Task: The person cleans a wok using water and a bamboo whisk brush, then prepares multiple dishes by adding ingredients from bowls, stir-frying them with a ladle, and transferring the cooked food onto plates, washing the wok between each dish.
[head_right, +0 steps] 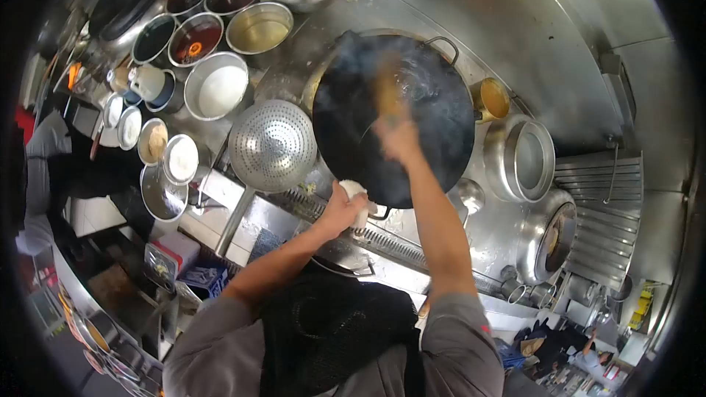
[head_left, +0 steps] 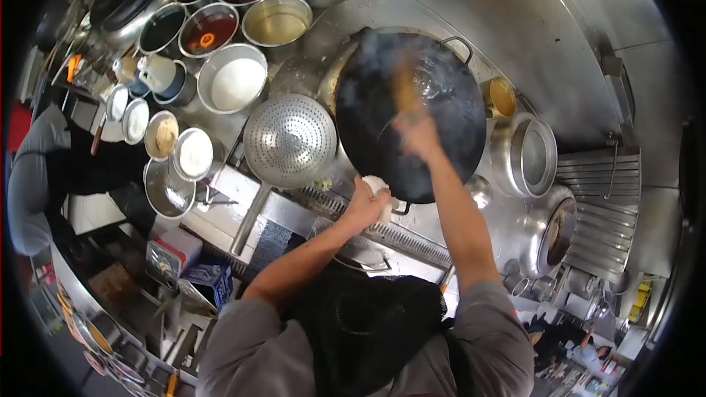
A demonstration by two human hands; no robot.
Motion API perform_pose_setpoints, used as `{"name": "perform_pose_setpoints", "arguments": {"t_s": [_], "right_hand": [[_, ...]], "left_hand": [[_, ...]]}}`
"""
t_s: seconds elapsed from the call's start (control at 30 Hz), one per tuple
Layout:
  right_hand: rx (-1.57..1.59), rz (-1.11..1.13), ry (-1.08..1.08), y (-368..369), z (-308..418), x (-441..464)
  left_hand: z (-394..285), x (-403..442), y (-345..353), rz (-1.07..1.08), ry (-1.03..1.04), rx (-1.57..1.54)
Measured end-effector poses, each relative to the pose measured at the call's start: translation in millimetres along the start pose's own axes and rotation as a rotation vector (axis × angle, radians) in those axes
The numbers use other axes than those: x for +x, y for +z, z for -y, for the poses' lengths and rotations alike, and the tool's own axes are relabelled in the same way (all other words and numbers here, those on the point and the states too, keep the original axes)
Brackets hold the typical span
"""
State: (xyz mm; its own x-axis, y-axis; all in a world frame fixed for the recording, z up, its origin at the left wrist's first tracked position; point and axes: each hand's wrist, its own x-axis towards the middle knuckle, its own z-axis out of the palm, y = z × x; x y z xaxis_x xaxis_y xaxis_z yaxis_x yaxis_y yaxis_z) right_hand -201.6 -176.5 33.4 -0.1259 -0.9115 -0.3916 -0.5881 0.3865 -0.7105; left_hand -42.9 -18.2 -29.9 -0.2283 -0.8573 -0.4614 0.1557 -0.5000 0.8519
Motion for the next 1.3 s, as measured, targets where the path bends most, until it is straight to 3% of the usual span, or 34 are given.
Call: {"name": "perform_pose_setpoints", "arguments": {"t_s": [0.03, 0.1, 0.17, 0.2, 0.27, 0.3, 0.33, 0.43, 0.47, 0.5, 0.53, 0.57, 0.63, 0.67, 0.77, 0.8, 0.83, 0.87, 0.93, 0.97, 1.0, 1.07, 1.13, 1.17, 1.23, 1.3], "right_hand": [[0.021, 0.216, -0.071, 15.0, 6.2, -33.6], [0.177, 0.371, -0.233, -22.3, -27.9, -39.4], [-0.095, 0.578, 0.181, -94.1, -18.8, -48.2], [-0.091, 0.567, 0.184, -86.3, -26.3, -49.8], [-0.169, -0.039, 0.172, -56.0, -45.8, -58.8], [-0.158, 0.218, 0.270, -44.0, -26.7, -74.7], [-0.215, 0.394, -0.029, -44.4, -50.9, -79.6], [-0.359, 0.706, 0.336, -131.7, -37.3, -75.9], [-0.447, 0.550, 0.334, -171.3, -44.0, -64.1], [-0.595, 0.179, 0.159, -196.4, -59.6, -57.4], [-0.551, -0.317, 0.029, -189.3, -64.4, -50.0], [-0.481, -0.806, -0.104, -176.5, -71.0, -40.6], [-0.017, -1.385, -0.317, -121.3, -50.1, -0.8], [-0.015, -1.309, -0.352, -91.9, -61.2, 19.7], [-0.282, 0.210, 0.056, -37.8, -40.1, 1.5], [-0.105, 0.435, 0.048, -19.3, -19.2, -37.1], [-0.101, 0.424, 0.047, -31.6, -16.0, -44.2], [-0.153, 0.572, -0.024, -54.9, -21.8, -52.3], [-0.216, 0.606, 0.063, -116.3, -47.0, -60.1], [-0.240, 0.483, 0.204, -145.8, -52.2, -48.4], [-0.246, 0.481, 0.194, -134.6, -60.5, -43.0], [-0.501, -0.532, 0.031, -90.9, -89.1, -39.9], [-0.671, 0.069, -0.008, -59.4, -65.5, -59.7], [-0.273, 0.417, 0.170, -54.0, -21.0, -94.1], [-0.209, 0.732, 0.149, -98.8, -14.7, -110.5], [-0.377, 0.706, 0.338, -183.4, -48.0, -91.1]], "left_hand": [[10.6, 6.2, -2.4, -0.011, 0.026, 0.060], [22.2, 5.4, -2.8, -0.064, 0.046, 0.063], [-18.6, -6.6, -9.5, -0.010, 0.064, 0.047], [-13.7, -2.2, -7.5, -0.041, 0.099, 0.061], [-21.9, 6.1, -10.8, -0.061, 0.075, 0.101], [-24.4, 10.0, -12.8, -0.093, 0.046, 0.139], [-23.0, 12.8, -18.0, -0.087, 0.007, 0.111], [-23.0, 5.4, -26.7, 0.004, -0.029, -0.104], [-21.9, 5.2, -26.4, 0.016, -0.017, -0.123], [-23.6, 1.5, -25.8, 0.022, -0.014, -0.123], [-27.9, -0.6, -24.4, 0.007, 0.010, -0.123], [-29.9, -1.2, -22.6, -0.009, 0.031, -0.124], [-27.9, -1.5, -20.9, -0.014, 0.058, -0.090], [-29.8, -1.9, -19.7, -0.040, 0.080, -0.048], [-22.8, -2.7, -18.6, -0.064, 0.119, 0.020], [-18.9, -3.7, -19.4, -0.078, 0.144, 0.043], [-17.5, -3.3, -20.1, -0.093, 0.168, 0.063], [-18.8, -2.1, -19.0, -0.091, 0.169, 0.062], [-19.4, -9.5, -19.5, -0.082, 0.125, 0.067], [-19.9, -8.2, -18.5, -0.083, 0.133, 0.068], [-19.8, -5.4, -15.9, -0.097, 0.161, 0.096], [-23.9, -2.3, -11.8, -0.072, 0.091, 0.026], [-22.3, 1.0, -12.4, -0.087, 0.113, 0.033], [-22.3, 3.2, -14.7, -0.098, 0.130, 0.052], [-28.7, -2.8, -14.4, -0.084, 0.065, 0.042], [-30.3, -8.4, -14.4, -0.080, 0.005, -0.184]]}}
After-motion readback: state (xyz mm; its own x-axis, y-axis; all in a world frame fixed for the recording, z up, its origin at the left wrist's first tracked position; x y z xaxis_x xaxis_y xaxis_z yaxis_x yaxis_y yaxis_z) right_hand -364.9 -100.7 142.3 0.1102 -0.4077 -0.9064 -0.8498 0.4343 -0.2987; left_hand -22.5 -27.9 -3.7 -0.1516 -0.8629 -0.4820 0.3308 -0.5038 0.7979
